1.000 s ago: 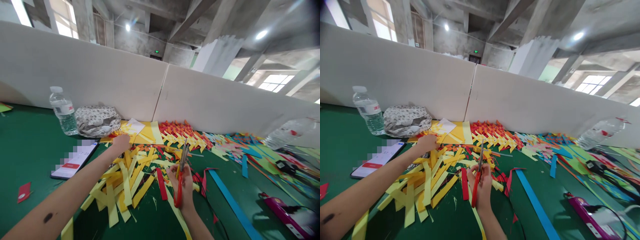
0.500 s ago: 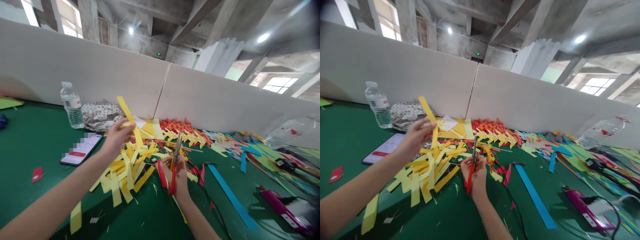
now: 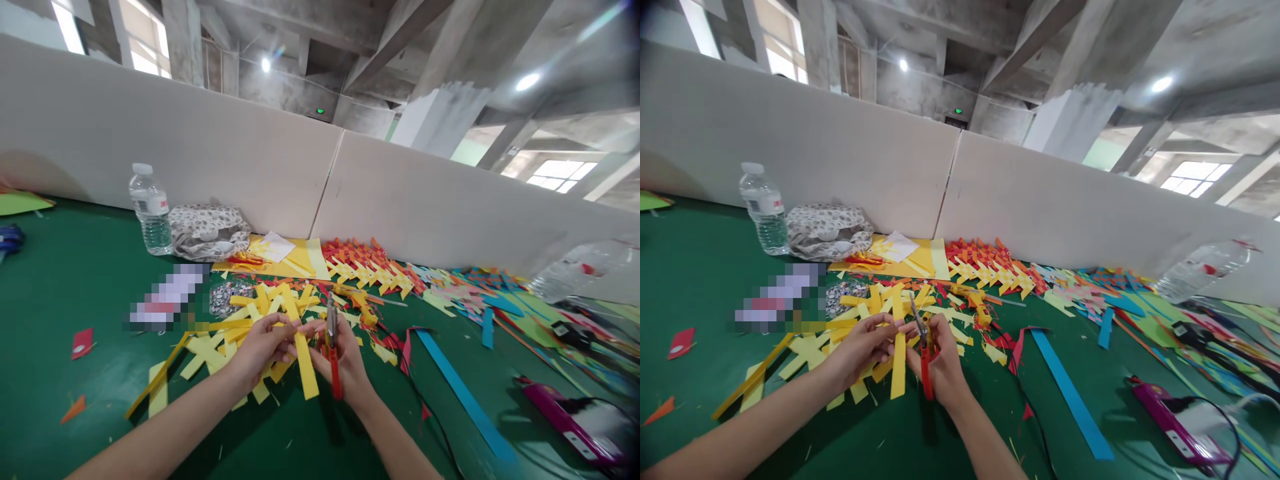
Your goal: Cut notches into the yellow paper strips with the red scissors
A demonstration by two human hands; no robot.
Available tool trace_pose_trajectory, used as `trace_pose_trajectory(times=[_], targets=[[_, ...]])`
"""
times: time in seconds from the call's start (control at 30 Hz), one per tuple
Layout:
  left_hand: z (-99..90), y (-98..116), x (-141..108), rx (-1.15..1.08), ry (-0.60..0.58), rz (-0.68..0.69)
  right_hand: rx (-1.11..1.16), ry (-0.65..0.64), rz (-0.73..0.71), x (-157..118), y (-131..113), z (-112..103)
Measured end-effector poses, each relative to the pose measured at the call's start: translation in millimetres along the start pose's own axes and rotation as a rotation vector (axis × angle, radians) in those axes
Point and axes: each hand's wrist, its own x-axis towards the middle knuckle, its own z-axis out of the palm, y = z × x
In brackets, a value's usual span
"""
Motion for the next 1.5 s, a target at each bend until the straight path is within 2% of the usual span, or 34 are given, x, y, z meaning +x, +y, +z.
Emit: trace_pose_trajectory(times=[0.2, 0.47, 0.67, 0.8, 0.97, 1.13, 1.33, 1.5], targets=[[-0.8, 0.0, -2.6, 0.054, -0.045, 0.005, 0.021, 0.031, 0.057, 1.5, 3.8, -3.7], [-2.8, 3.1, -1.8, 0.058, 0.046, 0.096, -0.049, 0.013, 0.098, 1.3, 9.2, -12.2], [3.6, 10.4, -9.1, 0.249, 0.009, 0.179, 0.001, -0.002, 0.209, 3.2, 5.9, -7.2], [6.1, 4.4, -9.0, 0.372, -0.024, 0.264, 0.036, -0.03, 0.204, 3.3, 6.1, -3.7], [5.4, 3.2, -7.3, 0.435, -0.005, 0.252, 0.028, -0.059, 0.206, 3.1, 5.8, -3.0], [3.3, 5.6, -5.9, 0.377, -0.024, 0.244, 0.039, -0.106, 0.217, 1.3, 6.2, -3.7], [-1.1, 0.3, -1.0, 0.29, 0.073, 0.233, 0.042, 0.001, 0.155, 1.3, 12.5, -2.4], [-2.0, 0.2, -1.7, 0.32, 0.167, 0.243, 0.056, 0.099, 0.131, 3.6, 15.2, -3.9]])
